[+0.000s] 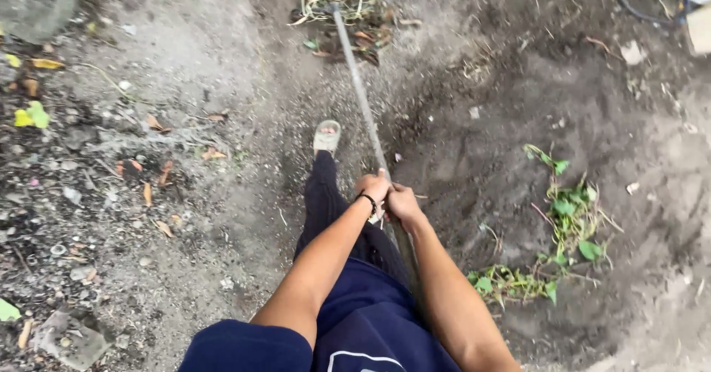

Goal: Raking yard debris such as leaves and twigs into a pile using a rake.

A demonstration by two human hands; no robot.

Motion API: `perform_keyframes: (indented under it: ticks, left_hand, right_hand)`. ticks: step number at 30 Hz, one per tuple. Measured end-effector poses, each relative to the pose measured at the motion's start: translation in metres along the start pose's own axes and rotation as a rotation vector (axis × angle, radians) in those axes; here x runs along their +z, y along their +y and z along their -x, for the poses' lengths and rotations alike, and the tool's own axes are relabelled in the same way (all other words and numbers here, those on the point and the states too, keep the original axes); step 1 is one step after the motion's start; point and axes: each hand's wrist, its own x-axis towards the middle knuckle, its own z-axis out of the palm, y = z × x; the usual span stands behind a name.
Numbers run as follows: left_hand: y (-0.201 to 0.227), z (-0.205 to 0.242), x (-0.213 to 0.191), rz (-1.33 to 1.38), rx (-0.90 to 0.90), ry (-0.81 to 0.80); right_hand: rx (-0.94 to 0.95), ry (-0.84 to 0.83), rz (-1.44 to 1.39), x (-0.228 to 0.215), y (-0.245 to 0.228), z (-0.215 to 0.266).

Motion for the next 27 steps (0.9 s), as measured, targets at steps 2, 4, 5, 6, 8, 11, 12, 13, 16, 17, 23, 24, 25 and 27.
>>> perform_keyframes:
  ticks: [2, 4, 5, 6, 8, 11, 12, 13, 16, 17, 23, 24, 25, 27]
  left_hand:
    - [-0.028, -0.027, 0.035, 0.118, -0.041, 0.002]
    - [-0.049, -0.031, 0.061, 0.092, -0.069, 0.002]
    - [-0.06, -0.033, 0.073, 0.069, -0.104, 0.011]
    - [-0.055, -0.014, 0.074, 0.061, -0.097, 0.006]
    - [-0.052, 0.03, 0.077, 0.37, -0.154, 0.028]
    - [-0.044, 0.063, 0.088, 0.657, -0.279, 0.02]
    - [-0.052, 0.07, 0.101, 0.658, -0.273, 0.011]
    - [-0.057, 0.074, 0.109, 0.561, -0.271, 0.014]
    - [-0.065, 0.094, 0.115, 0.417, -0.277, 0.008]
    - [-0.062, 0.101, 0.118, 0.368, -0.298, -0.011]
    - [-0.052, 0.057, 0.143, 0.468, -0.48, 0.079]
    - [-0.035, 0.082, 0.125, 0.469, -0.47, 0.084]
    - [-0.014, 0.106, 0.104, 0.397, -0.378, 0.069]
    - [0.022, 0.126, 0.076, 0.329, -0.264, 0.061]
  right_hand:
    - [-0.048, -0.038, 0.023, -0.005, 0.017, 0.029]
    - [-0.03, -0.038, 0.054, -0.014, 0.04, 0.047]
    - [-0.01, -0.049, 0.089, -0.017, 0.051, 0.055]
    - [-0.011, -0.04, 0.081, -0.022, 0.066, 0.056]
    - [0.059, -0.054, 0.191, -0.03, 0.1, 0.065]
    - [0.113, -0.046, 0.257, -0.041, 0.122, 0.091]
    - [0.11, -0.035, 0.258, -0.049, 0.128, 0.1]
    - [0.115, -0.03, 0.293, -0.055, 0.131, 0.106]
    - [0.118, -0.031, 0.316, -0.06, 0.133, 0.136]
    - [0.131, -0.037, 0.306, -0.064, 0.131, 0.146]
    - [0.092, -0.037, 0.226, -0.069, 0.087, 0.185]
    - [0.08, -0.037, 0.223, -0.07, 0.079, 0.189]
    - [0.087, -0.019, 0.178, -0.07, 0.068, 0.191]
    - [0.072, 0.005, 0.129, -0.068, 0.048, 0.187]
